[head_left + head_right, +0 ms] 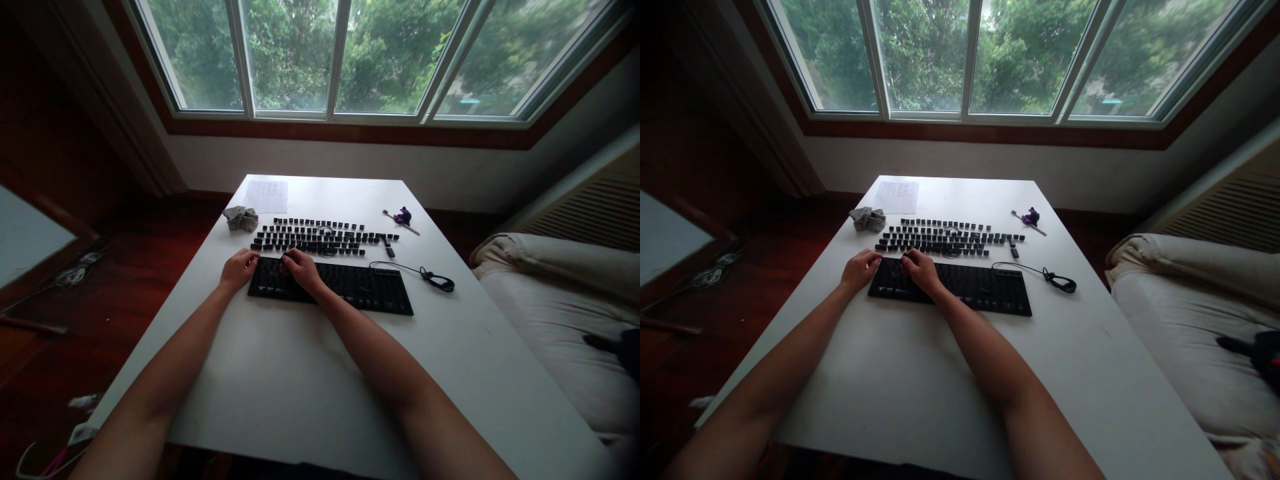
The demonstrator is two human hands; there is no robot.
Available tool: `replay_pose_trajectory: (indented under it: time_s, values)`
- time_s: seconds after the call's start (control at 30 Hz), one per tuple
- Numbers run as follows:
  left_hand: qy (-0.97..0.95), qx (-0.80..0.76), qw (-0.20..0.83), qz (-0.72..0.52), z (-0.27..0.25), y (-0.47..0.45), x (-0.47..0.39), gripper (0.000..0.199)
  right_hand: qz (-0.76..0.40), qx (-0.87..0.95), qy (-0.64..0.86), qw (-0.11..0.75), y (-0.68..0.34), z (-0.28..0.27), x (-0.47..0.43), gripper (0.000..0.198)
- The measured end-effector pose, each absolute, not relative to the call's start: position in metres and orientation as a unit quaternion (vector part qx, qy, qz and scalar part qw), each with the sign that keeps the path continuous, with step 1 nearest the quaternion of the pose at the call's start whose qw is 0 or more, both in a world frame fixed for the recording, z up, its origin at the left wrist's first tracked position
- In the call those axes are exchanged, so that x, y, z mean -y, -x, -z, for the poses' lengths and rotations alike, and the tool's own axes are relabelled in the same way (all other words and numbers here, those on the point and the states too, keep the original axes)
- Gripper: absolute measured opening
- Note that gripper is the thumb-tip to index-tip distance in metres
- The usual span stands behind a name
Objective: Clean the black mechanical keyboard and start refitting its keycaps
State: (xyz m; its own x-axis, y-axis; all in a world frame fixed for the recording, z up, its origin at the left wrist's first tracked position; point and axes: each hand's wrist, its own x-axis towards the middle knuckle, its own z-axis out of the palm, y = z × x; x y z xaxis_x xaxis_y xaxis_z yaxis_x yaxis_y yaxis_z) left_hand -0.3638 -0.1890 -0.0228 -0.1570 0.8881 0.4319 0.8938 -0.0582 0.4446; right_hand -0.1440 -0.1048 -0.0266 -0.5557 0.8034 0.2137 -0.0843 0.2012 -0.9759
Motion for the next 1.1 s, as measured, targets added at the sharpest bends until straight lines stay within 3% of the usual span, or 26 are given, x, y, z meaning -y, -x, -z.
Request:
replay_pose_trajectory:
  time_s: [0.5, 0.7, 1.1]
  values:
    - [0.679, 0.645, -0.111, 0.332, 0.026, 0.362, 0.193, 0.028, -0.554, 0.701, 0.244, 0.378, 0.137, 0.02, 0.116, 0.017]
    - [0.697, 0.64, -0.116, 0.302, 0.025, 0.367, 0.194, 0.038, -0.549, 0.743, 0.198, 0.328, 0.144, 0.008, 0.14, 0.022]
    - [0.694, 0.646, -0.118, 0.295, 0.027, 0.368, 0.191, 0.039, -0.427, 0.859, 0.151, 0.239, 0.152, -0.012, 0.141, 0.008]
